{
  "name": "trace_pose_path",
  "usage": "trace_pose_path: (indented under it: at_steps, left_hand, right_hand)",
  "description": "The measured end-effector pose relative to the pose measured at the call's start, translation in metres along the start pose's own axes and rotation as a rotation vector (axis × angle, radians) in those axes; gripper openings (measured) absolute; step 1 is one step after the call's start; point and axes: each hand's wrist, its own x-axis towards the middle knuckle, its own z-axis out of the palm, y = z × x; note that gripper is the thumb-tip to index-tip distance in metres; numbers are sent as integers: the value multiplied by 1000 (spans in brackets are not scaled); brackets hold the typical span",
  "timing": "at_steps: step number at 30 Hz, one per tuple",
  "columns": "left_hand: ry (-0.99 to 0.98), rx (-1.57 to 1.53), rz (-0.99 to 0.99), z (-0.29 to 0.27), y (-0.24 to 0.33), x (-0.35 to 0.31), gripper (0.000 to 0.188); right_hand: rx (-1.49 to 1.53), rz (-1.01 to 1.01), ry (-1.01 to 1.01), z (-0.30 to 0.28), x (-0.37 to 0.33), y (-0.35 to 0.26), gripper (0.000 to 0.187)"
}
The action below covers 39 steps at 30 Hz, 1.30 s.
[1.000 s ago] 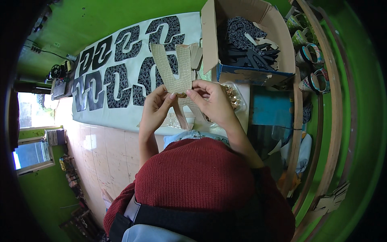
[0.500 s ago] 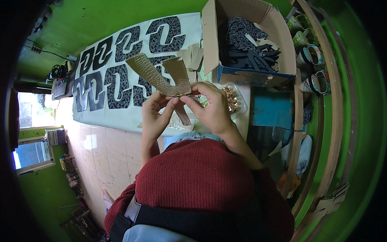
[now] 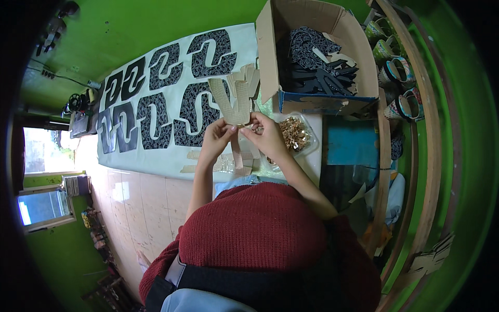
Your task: Attaching small decorative metal pieces to pre-cut patterned shoe upper components at a workstation.
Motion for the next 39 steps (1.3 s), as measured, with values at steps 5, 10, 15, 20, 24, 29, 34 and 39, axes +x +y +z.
trace_pose_path:
  at_steps: [5, 10, 15, 20, 24, 29, 34, 39]
  left_hand:
    - [63, 142, -148, -31, -42, 60, 20]
    - [75, 215, -224, -44, -63, 117, 21]
    - [181, 637, -128, -28, -74, 126, 29]
    - [292, 634, -22, -21, -73, 130, 32]
    - [196, 437, -70, -44, -84, 145, 23]
    - [224, 581, -184, -41, -75, 160, 29]
    - [277, 819, -82, -20, -60, 153, 38]
    - [360, 738, -59, -10, -59, 146, 45]
  right_hand:
    - [-509, -107, -29, -13, -10, -12, 38]
    - [-714, 13, -273, -24, -28, -16, 36]
    - [-844, 27, -376, -36, -46, 2, 37]
    - [-883, 17, -405, -40, -50, 5, 35]
    - [-932, 29, -475, -32, -46, -5, 34]
    - [-949, -43, -479, -31, -44, 2, 33]
    - [-923, -56, -440, -36, -47, 9, 32]
    - [-936, -15, -449, -39, -47, 9, 32]
